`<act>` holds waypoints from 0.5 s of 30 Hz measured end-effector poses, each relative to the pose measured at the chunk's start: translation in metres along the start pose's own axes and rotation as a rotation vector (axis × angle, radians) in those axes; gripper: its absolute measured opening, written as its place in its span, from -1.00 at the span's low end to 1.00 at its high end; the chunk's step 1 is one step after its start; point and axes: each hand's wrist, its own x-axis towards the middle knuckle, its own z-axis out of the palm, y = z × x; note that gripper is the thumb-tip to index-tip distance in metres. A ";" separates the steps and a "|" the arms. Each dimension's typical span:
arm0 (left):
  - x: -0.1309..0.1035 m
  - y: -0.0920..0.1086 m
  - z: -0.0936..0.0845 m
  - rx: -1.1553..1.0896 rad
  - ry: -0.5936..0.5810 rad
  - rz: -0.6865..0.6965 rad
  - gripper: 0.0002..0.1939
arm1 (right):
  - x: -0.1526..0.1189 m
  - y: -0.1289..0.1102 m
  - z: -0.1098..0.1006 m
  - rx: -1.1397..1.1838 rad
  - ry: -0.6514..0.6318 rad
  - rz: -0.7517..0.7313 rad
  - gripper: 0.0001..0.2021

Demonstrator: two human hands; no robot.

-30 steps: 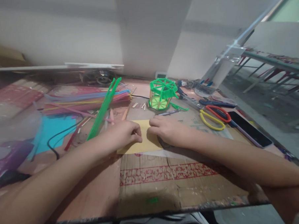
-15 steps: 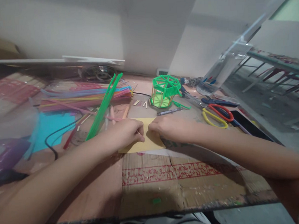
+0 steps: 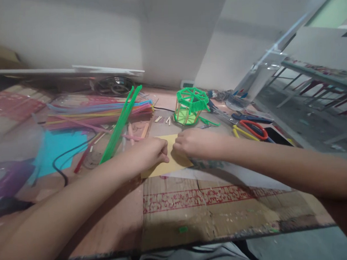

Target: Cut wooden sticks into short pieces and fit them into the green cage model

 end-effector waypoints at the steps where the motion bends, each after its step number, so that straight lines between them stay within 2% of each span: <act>1: 0.001 -0.001 0.001 0.000 0.005 0.003 -0.91 | 0.000 0.001 0.001 0.020 0.014 -0.023 -0.83; 12: 0.000 -0.003 0.004 -0.013 0.036 0.005 -0.88 | 0.001 0.004 0.002 0.046 0.019 0.026 -0.84; 15: 0.000 -0.004 0.005 -0.028 0.052 0.019 -0.88 | 0.001 0.004 0.004 0.077 0.038 -0.011 -0.83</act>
